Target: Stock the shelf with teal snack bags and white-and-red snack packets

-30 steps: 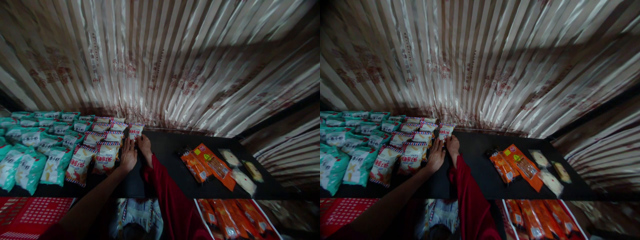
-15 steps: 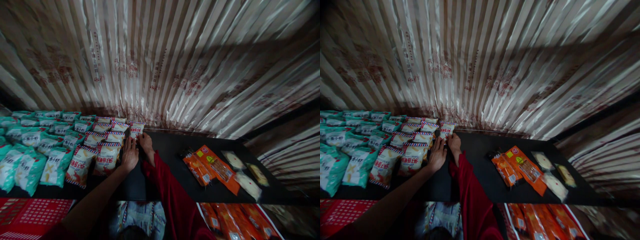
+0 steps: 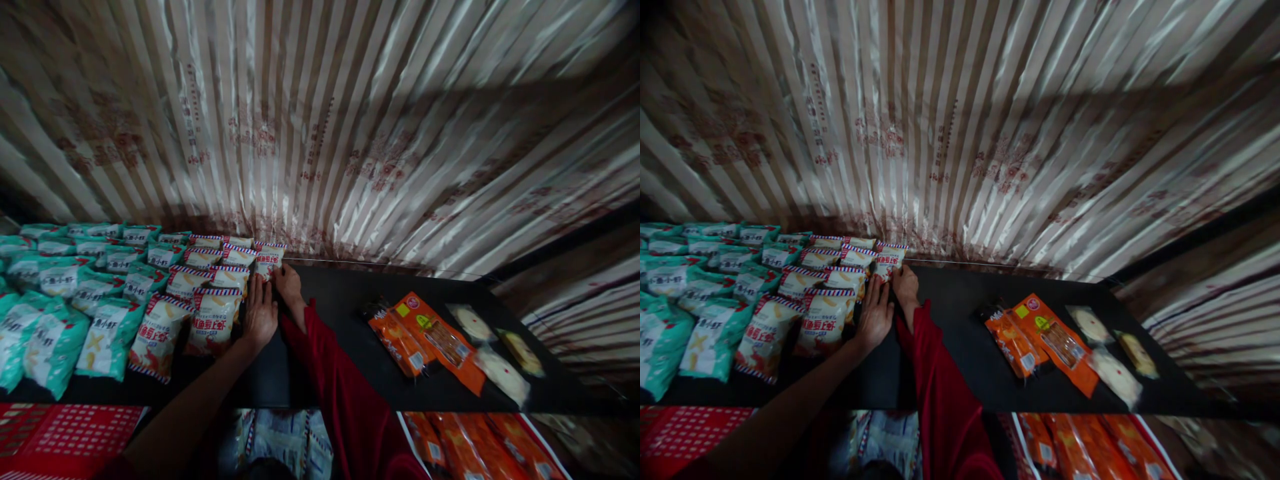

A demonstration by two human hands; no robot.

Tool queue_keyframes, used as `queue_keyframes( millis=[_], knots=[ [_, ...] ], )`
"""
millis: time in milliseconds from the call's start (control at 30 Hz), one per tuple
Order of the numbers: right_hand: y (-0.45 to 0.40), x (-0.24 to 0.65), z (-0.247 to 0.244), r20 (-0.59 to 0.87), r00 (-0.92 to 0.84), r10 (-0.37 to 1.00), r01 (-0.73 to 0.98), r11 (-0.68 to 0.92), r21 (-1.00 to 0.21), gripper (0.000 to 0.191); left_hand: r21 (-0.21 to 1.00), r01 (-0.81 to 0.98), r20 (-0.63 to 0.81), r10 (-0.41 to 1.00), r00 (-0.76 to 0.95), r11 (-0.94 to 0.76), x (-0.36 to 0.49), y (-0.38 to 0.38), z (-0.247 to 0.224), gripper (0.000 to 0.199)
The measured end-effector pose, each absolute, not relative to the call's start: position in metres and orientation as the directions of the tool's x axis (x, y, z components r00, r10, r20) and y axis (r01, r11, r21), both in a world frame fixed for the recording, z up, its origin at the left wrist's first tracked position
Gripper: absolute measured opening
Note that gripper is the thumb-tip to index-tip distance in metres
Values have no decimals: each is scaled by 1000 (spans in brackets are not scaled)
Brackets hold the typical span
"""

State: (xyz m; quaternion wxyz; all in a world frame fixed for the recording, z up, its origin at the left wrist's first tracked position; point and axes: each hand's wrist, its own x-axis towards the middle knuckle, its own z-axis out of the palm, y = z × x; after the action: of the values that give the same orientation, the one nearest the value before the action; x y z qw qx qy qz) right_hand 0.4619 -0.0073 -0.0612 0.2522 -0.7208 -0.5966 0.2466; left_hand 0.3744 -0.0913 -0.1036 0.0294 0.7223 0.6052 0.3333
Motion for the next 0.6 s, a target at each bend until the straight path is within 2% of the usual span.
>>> queue_keyframes(
  millis=[367, 600],
  knots=[
    [-5, 458, -65, -37, 127, 991, 768, -121, -629, 28, 421, 866, 473, 880, 45, -271, 375, -92, -107, 47],
    [-16, 454, -76, 195, 162, 967, 732, 15, -681, 46, 386, 882, 465, 883, 66, -269, 373, -90, -109, 46]
  ],
)
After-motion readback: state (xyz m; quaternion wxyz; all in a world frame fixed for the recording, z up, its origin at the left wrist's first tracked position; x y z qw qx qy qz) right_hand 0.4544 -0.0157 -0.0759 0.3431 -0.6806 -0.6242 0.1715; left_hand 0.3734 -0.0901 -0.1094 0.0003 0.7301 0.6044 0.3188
